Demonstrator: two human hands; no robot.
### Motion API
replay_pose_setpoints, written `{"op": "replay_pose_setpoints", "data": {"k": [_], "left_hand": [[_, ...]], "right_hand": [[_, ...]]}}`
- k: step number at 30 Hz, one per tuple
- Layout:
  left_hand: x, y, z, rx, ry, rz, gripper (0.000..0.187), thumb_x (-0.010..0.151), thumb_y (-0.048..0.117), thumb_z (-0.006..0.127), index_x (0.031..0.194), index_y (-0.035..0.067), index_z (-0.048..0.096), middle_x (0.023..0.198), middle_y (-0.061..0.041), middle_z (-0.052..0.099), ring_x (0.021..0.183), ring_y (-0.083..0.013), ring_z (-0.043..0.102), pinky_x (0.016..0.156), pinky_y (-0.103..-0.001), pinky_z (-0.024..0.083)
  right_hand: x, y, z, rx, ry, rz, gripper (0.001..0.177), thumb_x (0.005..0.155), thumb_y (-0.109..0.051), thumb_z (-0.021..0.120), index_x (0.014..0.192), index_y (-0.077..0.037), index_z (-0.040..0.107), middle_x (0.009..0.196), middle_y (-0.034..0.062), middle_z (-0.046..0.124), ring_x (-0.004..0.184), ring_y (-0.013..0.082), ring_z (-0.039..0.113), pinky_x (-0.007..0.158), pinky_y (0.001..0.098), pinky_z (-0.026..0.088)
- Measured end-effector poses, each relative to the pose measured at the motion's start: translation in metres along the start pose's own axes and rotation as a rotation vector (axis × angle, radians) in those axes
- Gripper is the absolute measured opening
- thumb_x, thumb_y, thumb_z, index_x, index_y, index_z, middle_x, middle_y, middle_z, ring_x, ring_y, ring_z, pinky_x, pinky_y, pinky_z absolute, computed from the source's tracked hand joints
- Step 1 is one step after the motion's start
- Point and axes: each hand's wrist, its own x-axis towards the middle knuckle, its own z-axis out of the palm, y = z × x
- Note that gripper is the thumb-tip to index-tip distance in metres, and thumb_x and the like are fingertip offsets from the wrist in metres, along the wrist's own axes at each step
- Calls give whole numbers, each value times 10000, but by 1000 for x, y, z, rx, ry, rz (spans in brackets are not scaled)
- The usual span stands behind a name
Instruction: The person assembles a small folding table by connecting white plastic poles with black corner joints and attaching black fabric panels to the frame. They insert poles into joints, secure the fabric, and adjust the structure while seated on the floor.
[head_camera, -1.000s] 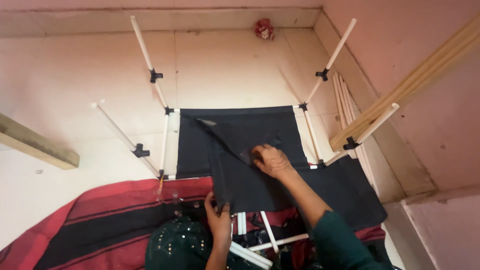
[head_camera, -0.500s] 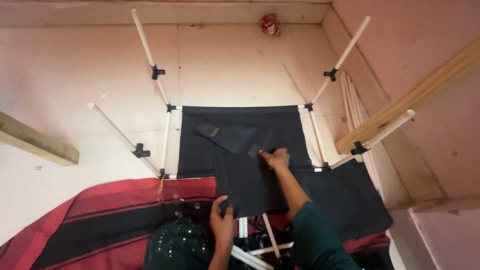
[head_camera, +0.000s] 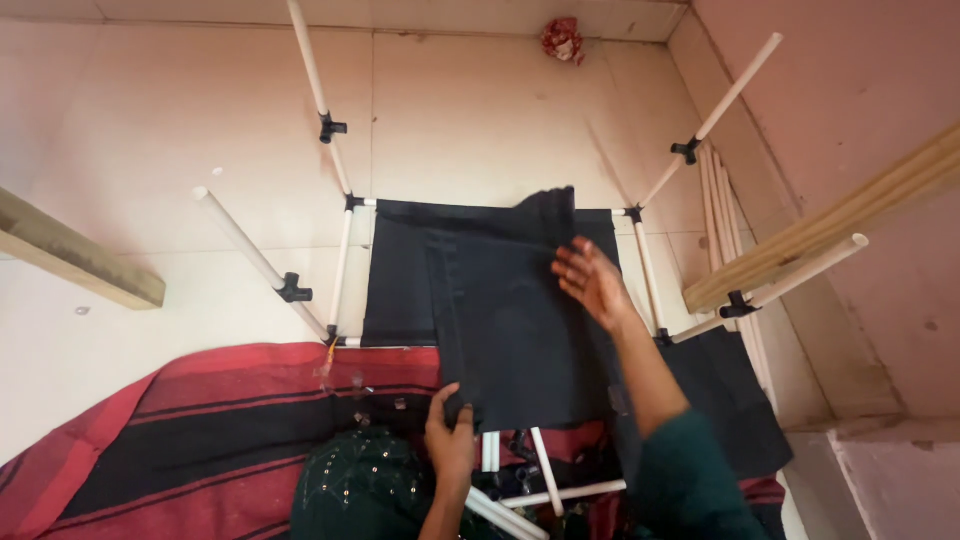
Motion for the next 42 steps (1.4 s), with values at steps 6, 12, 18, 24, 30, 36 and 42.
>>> {"op": "replay_pose_setpoints", "data": {"k": [6, 12, 18, 24, 30, 36, 42], "left_hand": [[-24, 29, 0, 453, 71, 312, 508, 824, 106, 689, 1327, 86, 620, 1444, -187, 486, 1297, -357, 510, 1061, -425, 432], [-35, 40, 2, 798, 92, 688, 522, 758, 117, 694, 1277, 81, 655, 1592, -255, 326, 1484, -414, 251, 1072, -628, 232], [-44, 31, 5, 915, -155, 767, 419, 727, 85, 686, 1138, 133, 749, 1585, -118, 389, 1514, -317, 267, 1146, -611, 175], [-41, 17, 0, 902, -165, 790, 328, 736, 54, 672, 1044, 108, 771, 1535, -109, 476, 1501, -302, 326, 1162, -561, 199], [-33, 10, 5, 902, -183, 805, 315, 737, 40, 669, 1030, 94, 770, 1524, -121, 486, 1476, -301, 355, 1148, -562, 218], [-35, 9, 3, 886, -181, 766, 304, 728, 29, 672, 1010, 85, 771, 1507, -125, 500, 1472, -296, 371, 1142, -533, 231], [-34, 12, 3, 899, -199, 761, 288, 748, 31, 665, 1011, 76, 772, 1487, -139, 520, 1466, -299, 377, 1140, -513, 223]], "right_hand": [[-147, 1, -56, -507, -247, -31, 530, 954, -242, 713, 1391, 31, 587, 1264, 151, 672, 1066, 220, 670, 863, 327, 523], [-273, 3, -219, -516, 105, -270, 371, 980, -77, 613, 1343, -6, 613, 1153, 158, 726, 1042, 211, 695, 916, 345, 532], [-212, 34, -319, -982, 849, -523, 287, 1015, -2, 548, 1285, -4, 644, 1177, 159, 706, 1061, 296, 705, 946, 388, 563], [-169, 46, -322, -1609, 990, -303, 458, 825, 0, 598, 1261, 134, 555, 1112, 350, 634, 1004, 487, 639, 941, 506, 529], [-153, 58, -312, -1792, 1076, -6, 397, 831, -121, 670, 1184, 49, 616, 1243, 293, 586, 1137, 495, 541, 1013, 621, 421], [-149, 56, -322, -1644, 1116, 39, 361, 807, -129, 695, 1131, 29, 666, 1238, 327, 558, 1149, 524, 512, 1013, 628, 408], [-145, 48, -334, -1476, 1126, -182, 320, 897, -165, 680, 1168, 4, 698, 1120, 333, 629, 992, 480, 641, 898, 513, 537]]}}
